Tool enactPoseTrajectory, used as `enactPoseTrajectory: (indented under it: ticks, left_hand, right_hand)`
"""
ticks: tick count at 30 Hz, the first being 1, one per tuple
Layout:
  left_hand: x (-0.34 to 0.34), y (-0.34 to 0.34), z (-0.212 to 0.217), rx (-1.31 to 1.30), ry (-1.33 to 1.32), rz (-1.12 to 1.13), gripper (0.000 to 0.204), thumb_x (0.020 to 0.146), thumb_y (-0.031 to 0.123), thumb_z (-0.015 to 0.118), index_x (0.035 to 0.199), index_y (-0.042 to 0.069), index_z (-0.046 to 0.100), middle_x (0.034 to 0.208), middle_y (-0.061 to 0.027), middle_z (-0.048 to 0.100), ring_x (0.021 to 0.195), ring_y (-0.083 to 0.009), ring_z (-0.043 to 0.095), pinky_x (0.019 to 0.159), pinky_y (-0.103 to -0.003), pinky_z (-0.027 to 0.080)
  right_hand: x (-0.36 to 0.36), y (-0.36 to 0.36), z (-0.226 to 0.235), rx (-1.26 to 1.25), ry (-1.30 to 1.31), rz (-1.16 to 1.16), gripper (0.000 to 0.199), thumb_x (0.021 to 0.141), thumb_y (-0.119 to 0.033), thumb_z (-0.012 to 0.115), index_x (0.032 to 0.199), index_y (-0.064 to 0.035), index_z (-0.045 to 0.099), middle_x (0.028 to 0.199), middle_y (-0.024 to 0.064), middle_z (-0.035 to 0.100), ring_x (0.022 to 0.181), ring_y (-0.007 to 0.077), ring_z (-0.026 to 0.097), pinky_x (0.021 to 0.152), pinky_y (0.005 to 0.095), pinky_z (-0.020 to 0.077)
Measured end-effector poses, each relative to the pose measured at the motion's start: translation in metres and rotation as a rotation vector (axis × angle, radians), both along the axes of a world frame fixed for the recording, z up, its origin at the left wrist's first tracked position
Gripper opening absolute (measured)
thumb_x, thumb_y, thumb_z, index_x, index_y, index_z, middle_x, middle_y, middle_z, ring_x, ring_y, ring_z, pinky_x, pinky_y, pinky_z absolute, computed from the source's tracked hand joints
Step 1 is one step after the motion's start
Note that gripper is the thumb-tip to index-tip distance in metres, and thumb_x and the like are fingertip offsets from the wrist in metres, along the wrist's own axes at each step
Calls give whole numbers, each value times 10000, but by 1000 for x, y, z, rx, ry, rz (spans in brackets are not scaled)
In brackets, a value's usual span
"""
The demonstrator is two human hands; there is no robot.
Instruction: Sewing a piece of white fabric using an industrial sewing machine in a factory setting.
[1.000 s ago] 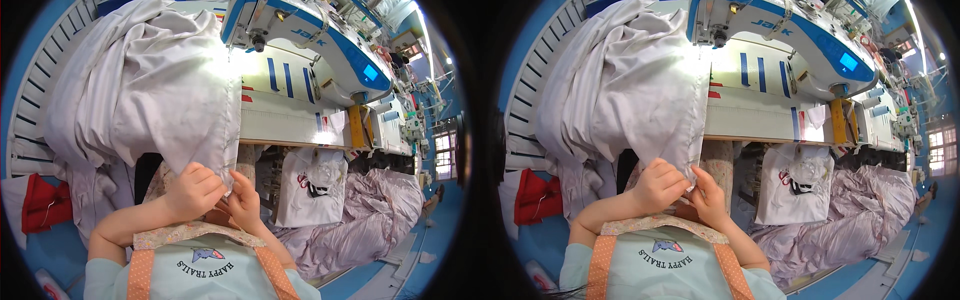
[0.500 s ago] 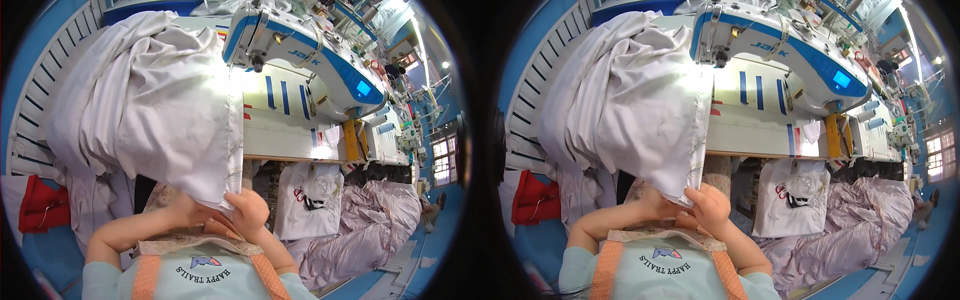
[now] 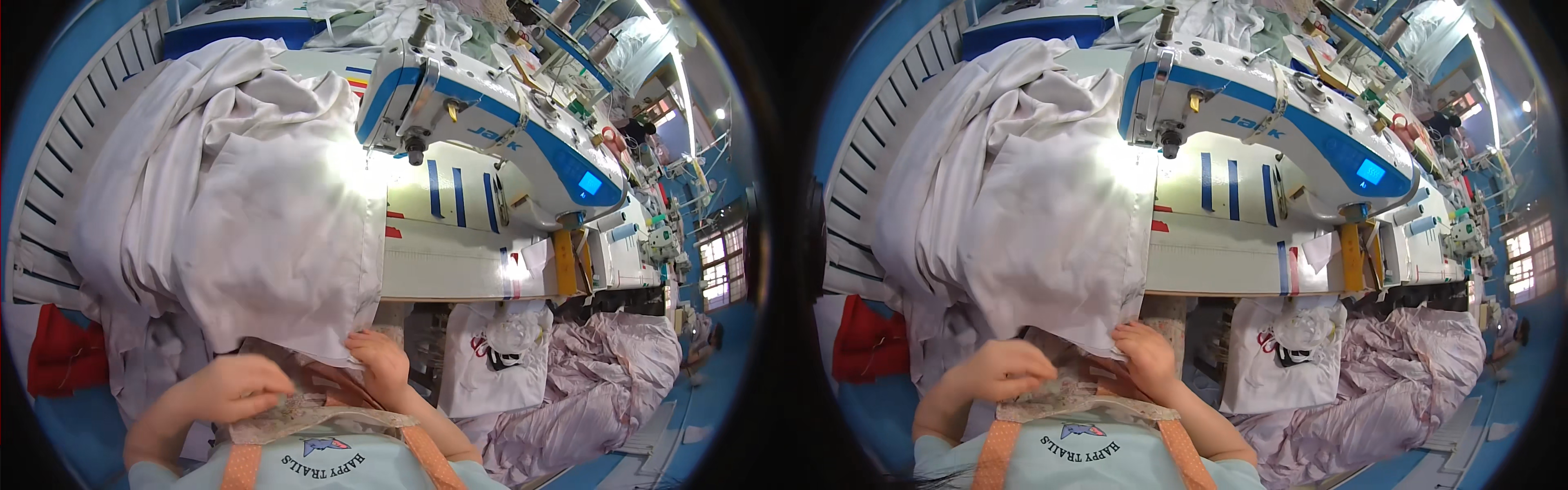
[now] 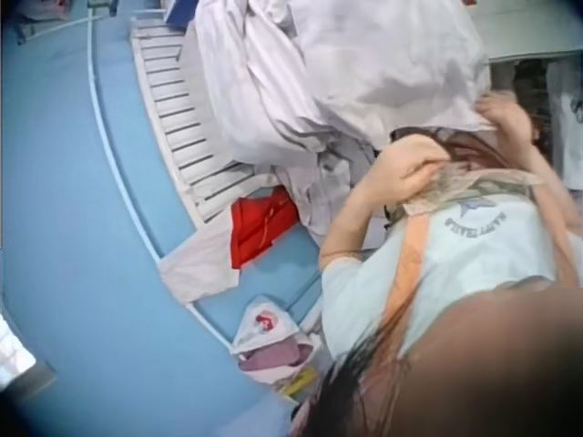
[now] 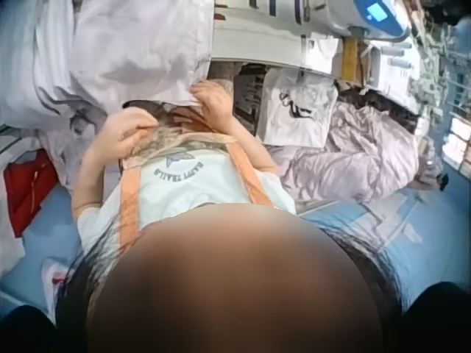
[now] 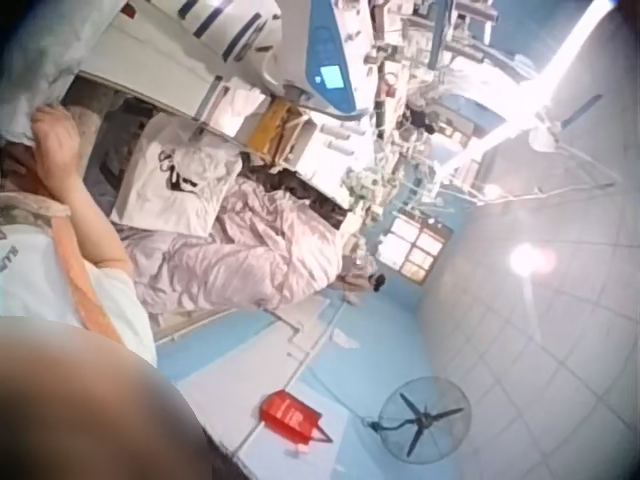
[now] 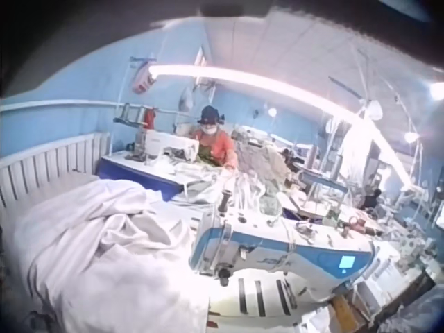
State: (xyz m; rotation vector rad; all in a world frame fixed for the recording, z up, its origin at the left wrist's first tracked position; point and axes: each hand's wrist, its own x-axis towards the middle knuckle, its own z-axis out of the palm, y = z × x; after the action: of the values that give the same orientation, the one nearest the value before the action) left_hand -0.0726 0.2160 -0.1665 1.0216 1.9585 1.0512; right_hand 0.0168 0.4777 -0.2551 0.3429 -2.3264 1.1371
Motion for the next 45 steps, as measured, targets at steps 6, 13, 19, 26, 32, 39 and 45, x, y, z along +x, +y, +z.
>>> enactPoseTrajectory:
  ticks: [6, 13, 19, 26, 32, 39, 45]
  left_hand:
    - [-90, 36, -7, 81, 813, 239, 340, 700, 85, 671, 1038, 83, 636, 1071, -58, 597, 1004, -279, 550, 862, -397, 450]
    - [-96, 69, -1, -101, 873, 9, 298, 668, 58, 651, 965, 72, 635, 972, -90, 554, 876, -266, 523, 773, -374, 444]
    - [-121, 126, -34, 176, 844, -116, 423, 665, 129, 687, 1084, 132, 625, 1060, -44, 538, 996, -234, 499, 894, -391, 425]
    - [-150, 126, -40, 116, 958, -200, 466, 704, 262, 680, 1162, 277, 594, 1205, -17, 512, 1179, -228, 451, 1062, -554, 281]
    - [-189, 134, -47, 151, 955, -211, 436, 708, 229, 675, 1135, 288, 604, 1183, -38, 513, 1135, -254, 460, 1046, -549, 297]
    - [-243, 157, -45, 289, 800, -230, 323, 701, 158, 671, 1019, 156, 620, 1048, -74, 550, 1016, -275, 486, 917, -420, 377]
    - [-293, 162, -66, 297, 920, -110, 283, 700, 182, 674, 937, 44, 604, 1020, -100, 581, 977, -279, 521, 894, -394, 417]
  right_hand:
    - [4, 8, 22, 22, 5, 25, 325, 632, 100, 565, 931, -11, 631, 872, 137, 678, 832, 318, 668, 763, 387, 539]
    - [0, 15, 10, -23, -178, 12, 338, 618, 132, 515, 897, -18, 634, 894, 124, 680, 852, 323, 664, 779, 390, 541]
    - [-1, 26, 4, -9, -276, 87, 338, 626, 82, 560, 925, -47, 651, 942, 119, 677, 900, 312, 650, 820, 401, 525]
    - [-25, 37, 5, -21, -225, 139, 250, 636, 74, 568, 857, -10, 648, 869, 131, 684, 832, 291, 671, 792, 401, 548]
    - [-50, 44, 25, 48, -72, 123, 154, 678, 20, 615, 825, -16, 647, 854, 108, 688, 816, 257, 678, 762, 374, 553]
    - [-88, 54, 42, 178, -114, 97, 135, 700, -8, 658, 830, -41, 647, 880, 75, 688, 833, 235, 672, 752, 336, 552]
    - [-123, 66, 50, 246, -195, 145, 140, 713, -10, 658, 848, -37, 634, 895, 89, 684, 842, 254, 670, 765, 349, 553]
